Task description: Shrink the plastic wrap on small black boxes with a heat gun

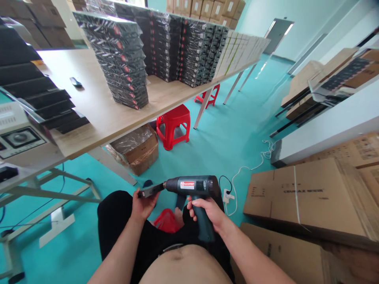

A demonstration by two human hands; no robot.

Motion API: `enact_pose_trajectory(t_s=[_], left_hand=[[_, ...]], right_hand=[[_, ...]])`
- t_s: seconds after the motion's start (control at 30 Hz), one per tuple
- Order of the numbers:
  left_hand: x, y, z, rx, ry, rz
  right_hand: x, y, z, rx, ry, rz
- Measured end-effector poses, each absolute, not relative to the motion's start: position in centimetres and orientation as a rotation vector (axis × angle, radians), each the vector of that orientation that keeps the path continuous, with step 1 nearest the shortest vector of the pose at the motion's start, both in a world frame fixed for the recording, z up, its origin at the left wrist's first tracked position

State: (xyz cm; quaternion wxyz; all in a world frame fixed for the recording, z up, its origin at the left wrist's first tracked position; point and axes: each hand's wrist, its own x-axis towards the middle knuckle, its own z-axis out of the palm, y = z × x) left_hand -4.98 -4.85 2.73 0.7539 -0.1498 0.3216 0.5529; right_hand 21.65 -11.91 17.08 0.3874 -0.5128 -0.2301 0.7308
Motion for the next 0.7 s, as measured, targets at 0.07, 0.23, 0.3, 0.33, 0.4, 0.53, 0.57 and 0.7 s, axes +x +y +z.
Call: enact_pose_trajectory(t_s=[0.07,0.23,0.3,0.33,0.4,0.53,0.57,0.7], left_hand=[[-5.1,-4.9,2.5,-0.294,0.670,1.218],[-5.2,-4.9,2.1,-0.283,0.657,1.220],[-5.2,-4.8,2.2,-0.269,0.661,1.218],[-5.2,-4.8,2.2,-0.259,0.684,1.216],[-5.1,-4.7,2.3,-0.234,0.757,1.221],[-5.0,-4.6,2.1,-0.217,0.844,1.231],[-5.0,-4.6,2.0,-0.224,0.861,1.235],[-4.7,-4.4,2.0,-0.240,0.965,1.262]], right_hand=[[21.6,-11.8,17.1,-1.311,-0.571,1.845],[22.8,-11.9,17.8,-1.323,-0.593,1.905],[23.4,-12.2,18.1,-1.356,-0.618,1.932],[23.6,-12.5,18.2,-1.371,-0.626,1.936],[24.1,-13.0,18.1,-1.377,-0.627,1.931],[25.2,-14.0,17.9,-1.367,-0.593,1.924],[25.5,-14.2,17.9,-1.372,-0.588,1.922],[26.1,-14.6,18.2,-1.372,-0.603,1.939]])
